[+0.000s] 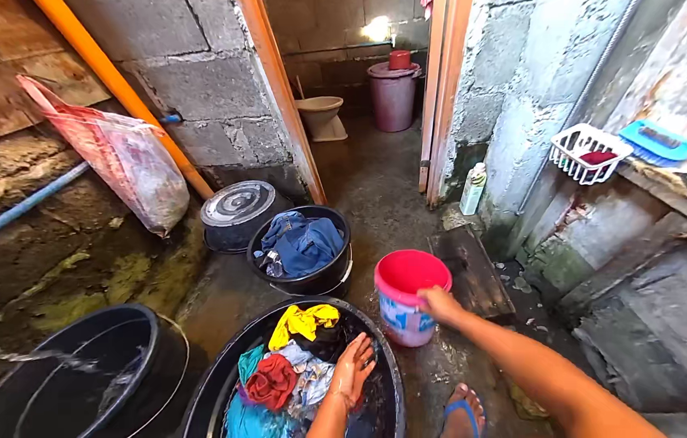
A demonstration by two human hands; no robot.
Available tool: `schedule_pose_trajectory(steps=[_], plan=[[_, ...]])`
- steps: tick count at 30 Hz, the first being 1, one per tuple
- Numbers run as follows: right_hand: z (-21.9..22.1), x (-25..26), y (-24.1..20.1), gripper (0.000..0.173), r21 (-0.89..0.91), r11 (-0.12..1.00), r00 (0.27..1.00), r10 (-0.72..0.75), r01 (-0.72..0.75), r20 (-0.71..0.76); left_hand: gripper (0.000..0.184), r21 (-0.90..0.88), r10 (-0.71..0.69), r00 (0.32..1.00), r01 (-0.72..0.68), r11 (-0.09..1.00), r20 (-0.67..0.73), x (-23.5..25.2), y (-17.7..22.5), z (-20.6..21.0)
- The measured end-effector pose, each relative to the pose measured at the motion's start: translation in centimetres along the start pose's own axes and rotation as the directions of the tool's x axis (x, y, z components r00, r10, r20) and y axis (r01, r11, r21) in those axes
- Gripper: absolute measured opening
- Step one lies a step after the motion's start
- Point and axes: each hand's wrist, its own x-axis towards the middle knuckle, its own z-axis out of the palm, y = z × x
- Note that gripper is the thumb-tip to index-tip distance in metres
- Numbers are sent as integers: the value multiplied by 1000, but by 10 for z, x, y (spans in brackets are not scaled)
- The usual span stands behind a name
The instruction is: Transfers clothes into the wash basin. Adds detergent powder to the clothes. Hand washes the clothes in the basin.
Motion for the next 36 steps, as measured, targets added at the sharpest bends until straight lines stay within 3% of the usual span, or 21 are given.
schedule_pose_trajectory(steps=[3, 5, 9, 13, 19, 21, 24, 26, 29, 32, 36], plan=[[-28, 13, 21, 47, 385, 922, 988, 95, -42, -119, 44, 85, 5, 989, 7, 996, -149, -23, -26, -63], [-39, 11, 33, 47, 599, 794, 979, 188, -102, -81, 41, 143, 29, 969, 6, 990, -244, -41, -38, -98], [-37, 10, 66, 47, 913, 382, 947, 322, -145, 16, 40, 177, 3, 935, 64, 982, -354, -76, -58, -144], [-38, 7, 68, 53, 988, 108, 970, 229, -114, 87, 35, 298, 81, 920, 41, 954, -385, -89, -75, -159], [-38, 10, 43, 60, 996, -91, 995, 95, -10, 18, 33, 596, 344, 868, -72, 800, -358, -62, -71, -149], [-38, 14, 32, 61, 992, -125, 997, 82, 5, 6, 34, 652, 431, 815, -88, 753, -388, -51, -64, -146], [-38, 22, 23, 61, 994, -110, 995, 97, 8, 3, 41, 695, 566, 639, -67, 715, -521, -39, -48, -151], [-40, 28, 20, 56, 999, -46, 986, 168, 29, -21, 47, 668, 539, 572, 20, 744, -618, -34, -34, -163], [-45, 33, 18, 53, 995, 64, 940, 326, 80, -97, 55, 629, 424, 582, 206, 749, -695, -30, -20, -187], [-55, 31, 13, 54, 987, 89, 920, 358, 137, -160, 50, 724, 498, 572, 274, 633, -651, -33, -7, -189], [-63, 25, 12, 53, 968, 223, 907, 375, 112, -191, 41, 940, 676, 674, 83, 332, -298, -29, 17, -160]])
